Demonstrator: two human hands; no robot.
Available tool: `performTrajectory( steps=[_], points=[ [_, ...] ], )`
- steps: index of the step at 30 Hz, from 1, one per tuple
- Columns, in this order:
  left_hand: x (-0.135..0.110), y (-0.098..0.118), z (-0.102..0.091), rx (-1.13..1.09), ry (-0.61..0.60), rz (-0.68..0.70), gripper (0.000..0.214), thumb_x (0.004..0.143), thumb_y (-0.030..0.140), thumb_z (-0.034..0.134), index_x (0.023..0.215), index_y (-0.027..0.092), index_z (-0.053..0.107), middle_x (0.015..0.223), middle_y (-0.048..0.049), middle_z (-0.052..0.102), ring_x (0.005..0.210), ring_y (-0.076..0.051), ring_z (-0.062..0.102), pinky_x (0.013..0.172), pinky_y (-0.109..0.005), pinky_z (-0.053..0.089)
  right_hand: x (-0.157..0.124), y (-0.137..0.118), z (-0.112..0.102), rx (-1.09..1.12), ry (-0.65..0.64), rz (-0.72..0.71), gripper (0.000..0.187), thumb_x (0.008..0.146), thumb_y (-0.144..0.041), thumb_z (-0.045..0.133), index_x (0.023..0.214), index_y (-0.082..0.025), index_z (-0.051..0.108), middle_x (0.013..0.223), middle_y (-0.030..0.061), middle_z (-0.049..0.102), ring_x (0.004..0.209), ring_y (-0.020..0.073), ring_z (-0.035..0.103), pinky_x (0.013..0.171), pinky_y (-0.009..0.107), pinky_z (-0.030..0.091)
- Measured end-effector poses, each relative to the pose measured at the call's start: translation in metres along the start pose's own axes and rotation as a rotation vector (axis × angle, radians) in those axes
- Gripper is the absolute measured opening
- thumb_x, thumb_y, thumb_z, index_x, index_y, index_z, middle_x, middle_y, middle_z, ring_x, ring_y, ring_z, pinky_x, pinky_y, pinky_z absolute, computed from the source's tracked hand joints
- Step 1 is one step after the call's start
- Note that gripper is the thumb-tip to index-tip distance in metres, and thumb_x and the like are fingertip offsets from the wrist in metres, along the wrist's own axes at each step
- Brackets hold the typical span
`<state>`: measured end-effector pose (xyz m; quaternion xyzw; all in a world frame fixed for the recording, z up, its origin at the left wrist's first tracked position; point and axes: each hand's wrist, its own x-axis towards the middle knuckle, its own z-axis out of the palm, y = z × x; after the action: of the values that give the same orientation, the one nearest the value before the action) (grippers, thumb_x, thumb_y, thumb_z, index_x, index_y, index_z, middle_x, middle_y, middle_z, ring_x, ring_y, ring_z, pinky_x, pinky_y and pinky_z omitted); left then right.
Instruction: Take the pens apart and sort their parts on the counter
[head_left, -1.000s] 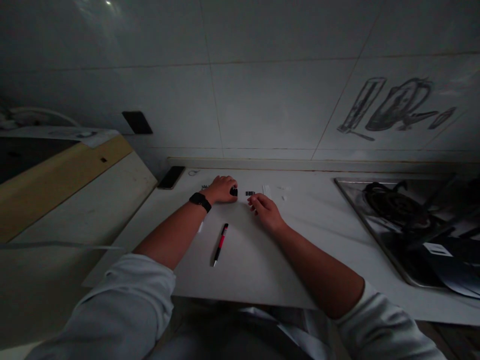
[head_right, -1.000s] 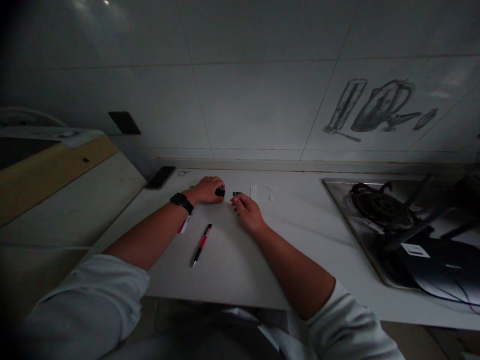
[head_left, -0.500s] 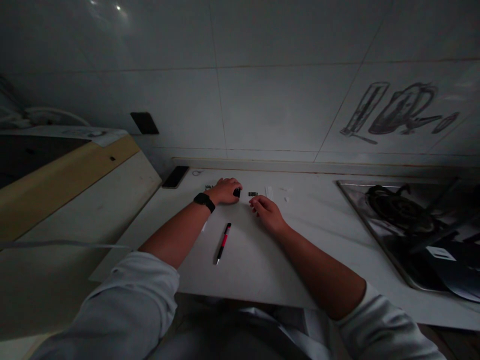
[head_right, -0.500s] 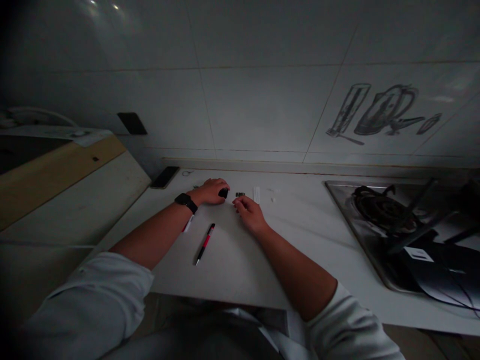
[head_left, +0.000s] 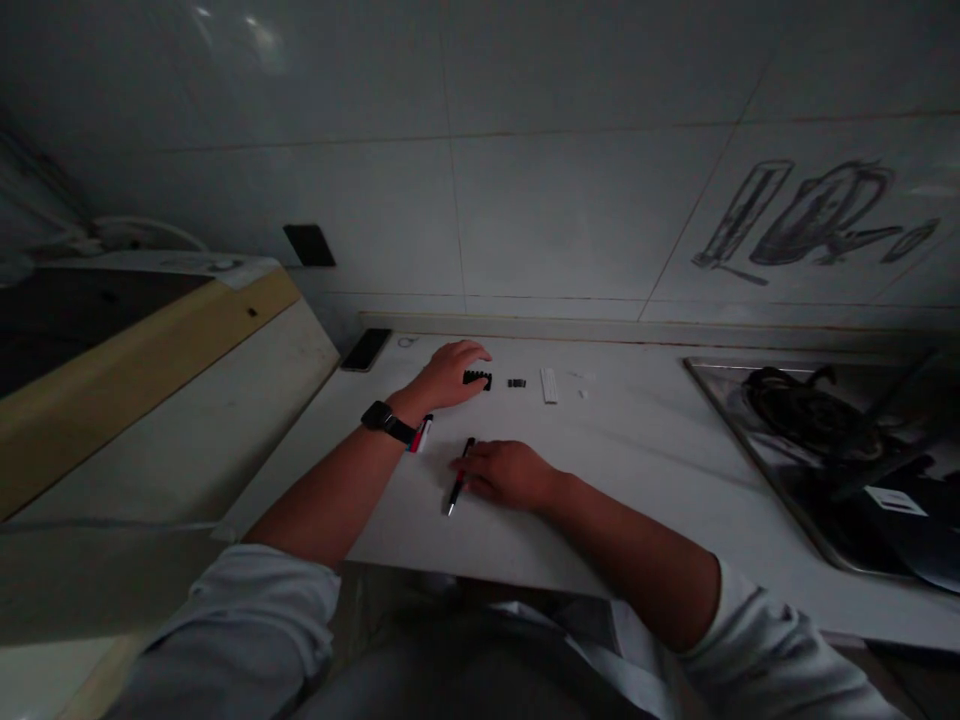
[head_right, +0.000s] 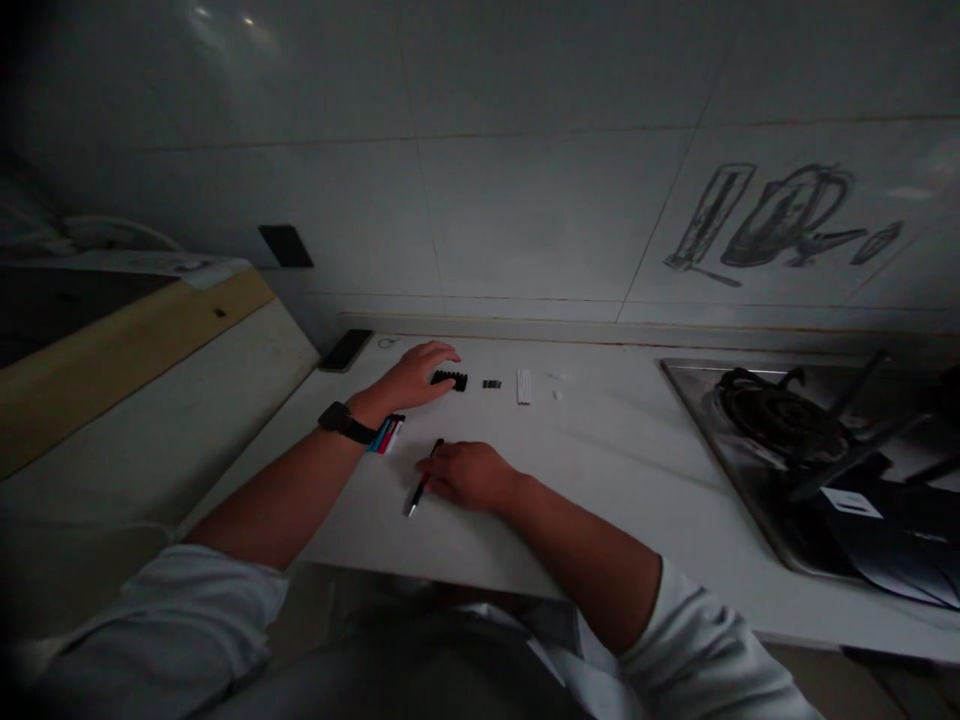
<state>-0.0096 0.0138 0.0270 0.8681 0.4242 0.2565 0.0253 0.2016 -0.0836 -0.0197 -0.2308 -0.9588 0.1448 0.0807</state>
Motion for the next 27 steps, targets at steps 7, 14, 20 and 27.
performTrajectory(
  steps=[7,14,20,27],
  points=[
    [-0.019,0.025,0.002,-0.163,0.156,-0.005,0.025,0.096,0.029,0.064,0.120,0.024,0.065,0.126,-0.0083,0.066,0.122,-0.024,0.061,0.111,-0.046,0.048,0.003,0.001,-0.010,-0.178,0.009,0.233,0.047,0.102,-0.060,0.049,0.109,-0.019,0.071,0.106,0.0147,0.073,0.097,0.0283,0.069,0.082,0.036,0.049],
    [-0.038,0.027,0.028,-0.237,0.169,-0.047,0.020,0.099,0.026,0.059,0.117,0.024,0.067,0.123,-0.0078,0.068,0.120,-0.023,0.062,0.110,-0.046,0.050,-0.001,0.012,-0.012,-0.153,0.094,0.439,0.026,0.096,-0.030,0.057,0.118,-0.021,0.065,0.106,0.0122,0.075,0.093,0.0270,0.070,0.075,0.033,0.046],
    [-0.051,0.025,0.031,-0.165,0.064,-0.004,0.022,0.097,0.031,0.064,0.117,0.024,0.069,0.121,-0.0075,0.070,0.118,-0.025,0.064,0.106,-0.047,0.051,-0.005,0.017,-0.014,-0.136,0.088,0.410,0.026,0.094,-0.029,0.059,0.117,-0.021,0.068,0.107,0.0124,0.074,0.095,0.0264,0.068,0.078,0.033,0.045],
    [-0.052,0.026,0.031,-0.093,-0.023,0.052,0.029,0.095,0.042,0.070,0.119,0.025,0.069,0.120,-0.0070,0.071,0.116,-0.026,0.064,0.104,-0.045,0.050,-0.016,0.055,-0.017,-0.014,0.194,0.299,0.022,0.095,-0.025,0.059,0.111,-0.021,0.072,0.105,0.0094,0.072,0.094,0.0225,0.065,0.082,0.031,0.045]
  ],
)
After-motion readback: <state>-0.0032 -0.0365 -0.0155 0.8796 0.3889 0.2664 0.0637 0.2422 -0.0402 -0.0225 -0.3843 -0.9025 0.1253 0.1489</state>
